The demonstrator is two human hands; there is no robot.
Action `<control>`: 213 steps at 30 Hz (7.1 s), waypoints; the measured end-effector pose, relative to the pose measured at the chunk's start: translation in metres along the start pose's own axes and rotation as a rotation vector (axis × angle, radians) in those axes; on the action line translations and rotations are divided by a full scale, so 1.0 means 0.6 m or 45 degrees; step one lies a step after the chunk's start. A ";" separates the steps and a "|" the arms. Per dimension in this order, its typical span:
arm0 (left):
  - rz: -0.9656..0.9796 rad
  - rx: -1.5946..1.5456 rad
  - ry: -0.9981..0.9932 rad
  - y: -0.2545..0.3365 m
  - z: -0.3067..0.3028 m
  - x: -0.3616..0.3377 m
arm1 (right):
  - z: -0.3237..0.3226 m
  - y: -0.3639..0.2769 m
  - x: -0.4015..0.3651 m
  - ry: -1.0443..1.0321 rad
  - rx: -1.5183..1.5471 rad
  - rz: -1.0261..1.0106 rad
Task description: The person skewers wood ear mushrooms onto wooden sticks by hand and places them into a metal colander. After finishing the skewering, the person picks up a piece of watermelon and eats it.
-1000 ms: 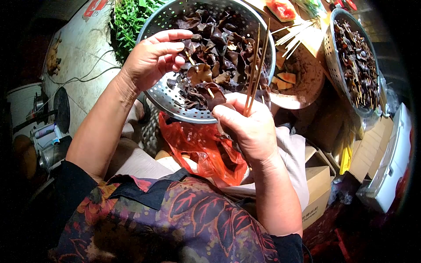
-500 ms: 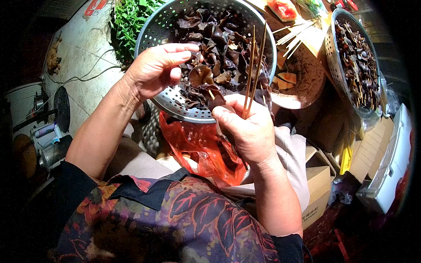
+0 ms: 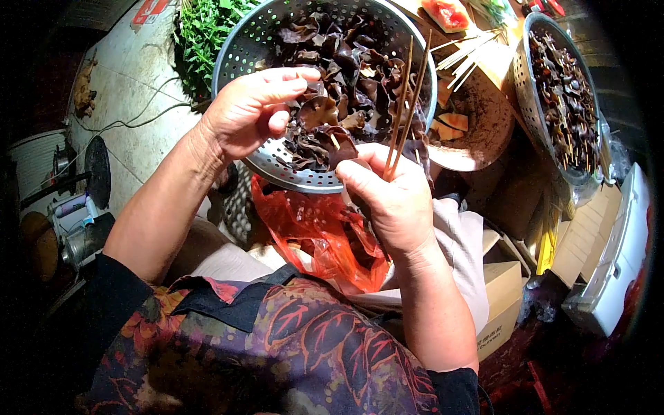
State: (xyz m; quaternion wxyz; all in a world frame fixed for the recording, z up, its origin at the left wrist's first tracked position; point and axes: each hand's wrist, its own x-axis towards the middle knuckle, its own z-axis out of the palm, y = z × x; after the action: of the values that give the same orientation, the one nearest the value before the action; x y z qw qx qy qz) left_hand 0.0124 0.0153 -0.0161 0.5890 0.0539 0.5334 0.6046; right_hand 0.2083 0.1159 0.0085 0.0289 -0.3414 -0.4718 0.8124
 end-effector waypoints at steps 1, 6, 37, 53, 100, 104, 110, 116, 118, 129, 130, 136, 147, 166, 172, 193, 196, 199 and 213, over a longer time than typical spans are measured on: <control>0.000 0.000 0.000 0.004 0.001 -0.001 | 0.000 -0.001 0.000 0.020 0.022 0.015; 0.033 0.107 0.241 0.016 -0.018 0.014 | -0.011 -0.016 -0.002 0.060 0.146 0.008; 0.142 0.086 0.280 -0.010 -0.032 0.047 | 0.000 -0.019 -0.007 0.094 0.005 0.074; 0.233 0.112 0.338 -0.011 -0.009 0.043 | -0.011 -0.004 -0.003 0.101 0.095 0.023; 0.695 0.510 0.236 0.010 0.018 0.038 | -0.006 -0.025 -0.015 0.028 0.012 0.041; 0.759 0.587 0.243 0.011 0.022 0.033 | -0.008 -0.014 -0.013 0.061 0.055 0.011; 0.446 0.175 0.080 0.023 0.012 0.028 | -0.009 -0.014 -0.014 0.048 0.012 -0.036; 0.241 0.076 0.065 0.038 -0.010 0.030 | -0.012 -0.011 -0.012 0.039 -0.020 -0.030; 0.223 0.075 0.074 0.042 -0.007 0.024 | -0.009 -0.013 -0.013 0.033 0.015 -0.004; 0.147 0.111 0.011 0.027 -0.001 0.023 | -0.006 -0.003 -0.013 0.050 -0.002 -0.072; 0.146 0.111 0.009 0.026 0.002 0.023 | -0.006 -0.004 -0.013 0.068 0.000 -0.072; 0.301 0.299 0.083 0.019 0.008 0.020 | -0.011 -0.005 -0.011 0.063 -0.090 -0.055; 0.158 0.253 -0.077 0.029 0.014 0.009 | -0.010 -0.005 -0.010 0.011 -0.032 -0.055; -0.159 -0.064 0.062 0.015 0.005 0.015 | -0.007 0.006 -0.008 0.038 0.010 -0.006; -0.140 -0.069 0.105 0.019 0.005 0.009 | -0.006 0.013 -0.003 0.030 -0.009 -0.012; -0.091 -0.043 -0.047 -0.024 0.025 -0.001 | -0.006 0.019 0.013 0.081 -0.017 -0.048; -0.093 -0.019 -0.033 -0.027 0.026 -0.004 | -0.005 0.020 0.013 0.082 -0.051 -0.048; -0.115 0.015 -0.041 -0.029 0.028 -0.003 | -0.007 0.020 0.012 0.090 -0.077 -0.053; -0.065 -0.021 0.076 -0.005 0.029 0.011 | -0.062 -0.030 0.027 0.360 -0.208 -0.161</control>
State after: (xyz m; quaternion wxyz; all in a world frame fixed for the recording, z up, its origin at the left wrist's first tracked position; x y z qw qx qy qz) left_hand 0.0246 0.0297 -0.0141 0.5884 0.0174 0.5471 0.5951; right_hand 0.2127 0.1596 0.0025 0.1182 -0.4231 -0.5479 0.7119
